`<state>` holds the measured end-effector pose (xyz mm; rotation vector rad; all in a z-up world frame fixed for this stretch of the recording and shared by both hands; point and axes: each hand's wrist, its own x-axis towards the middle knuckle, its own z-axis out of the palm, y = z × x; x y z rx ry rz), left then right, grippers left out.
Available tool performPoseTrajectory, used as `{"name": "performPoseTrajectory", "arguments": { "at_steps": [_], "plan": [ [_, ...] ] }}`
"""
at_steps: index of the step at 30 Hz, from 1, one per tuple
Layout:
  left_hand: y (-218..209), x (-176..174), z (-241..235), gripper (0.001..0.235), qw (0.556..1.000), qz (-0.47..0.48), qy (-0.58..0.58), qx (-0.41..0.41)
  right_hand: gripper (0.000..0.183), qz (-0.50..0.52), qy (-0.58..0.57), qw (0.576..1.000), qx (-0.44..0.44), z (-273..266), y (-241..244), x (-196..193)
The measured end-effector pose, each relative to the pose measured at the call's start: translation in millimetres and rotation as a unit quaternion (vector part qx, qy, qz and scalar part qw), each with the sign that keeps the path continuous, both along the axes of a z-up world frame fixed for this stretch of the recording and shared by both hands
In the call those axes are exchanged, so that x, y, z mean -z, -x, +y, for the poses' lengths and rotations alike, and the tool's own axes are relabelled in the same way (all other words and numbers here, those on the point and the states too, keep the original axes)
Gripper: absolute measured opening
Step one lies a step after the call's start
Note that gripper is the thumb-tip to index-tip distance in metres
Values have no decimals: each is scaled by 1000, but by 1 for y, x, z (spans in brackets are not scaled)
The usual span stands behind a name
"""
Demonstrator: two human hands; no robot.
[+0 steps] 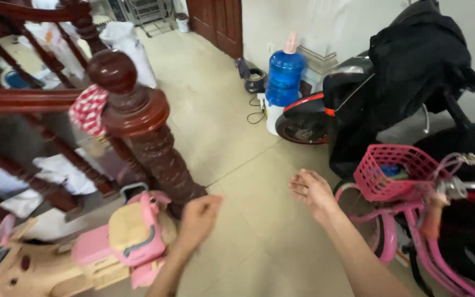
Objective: Preparing a green beverage in a large pot and bottling it into small glass containers using a ladle and sieve.
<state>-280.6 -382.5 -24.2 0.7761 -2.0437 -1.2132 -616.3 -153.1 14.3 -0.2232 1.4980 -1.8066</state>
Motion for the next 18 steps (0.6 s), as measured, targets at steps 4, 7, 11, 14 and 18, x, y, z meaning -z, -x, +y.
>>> {"name": "performPoseTrajectory", "arguments": {
  "at_steps": [4, 7, 11, 14, 18],
  "plan": [
    [14, 35, -127, 50, 998, 17, -55, -20, 22, -20, 20, 1000, 6, -65, 93, 12],
    [36, 44, -225, 47, 998, 17, -27, -48, 19, -16, 18, 999, 35, -115, 171, 27],
    [110, 49, -342, 42, 982, -102, -102, -118, 19, -19, 16, 996, 88, -179, 280, 27],
    [217, 57, -422, 45, 996, -72, 48, -1, 25, 3, -12, 991, 135, -215, 345, 21],
    [385, 33, -468, 51, 998, -26, -9, 63, 24, -7, 14, 989, 147, -257, 424, 26]
  ]
}}
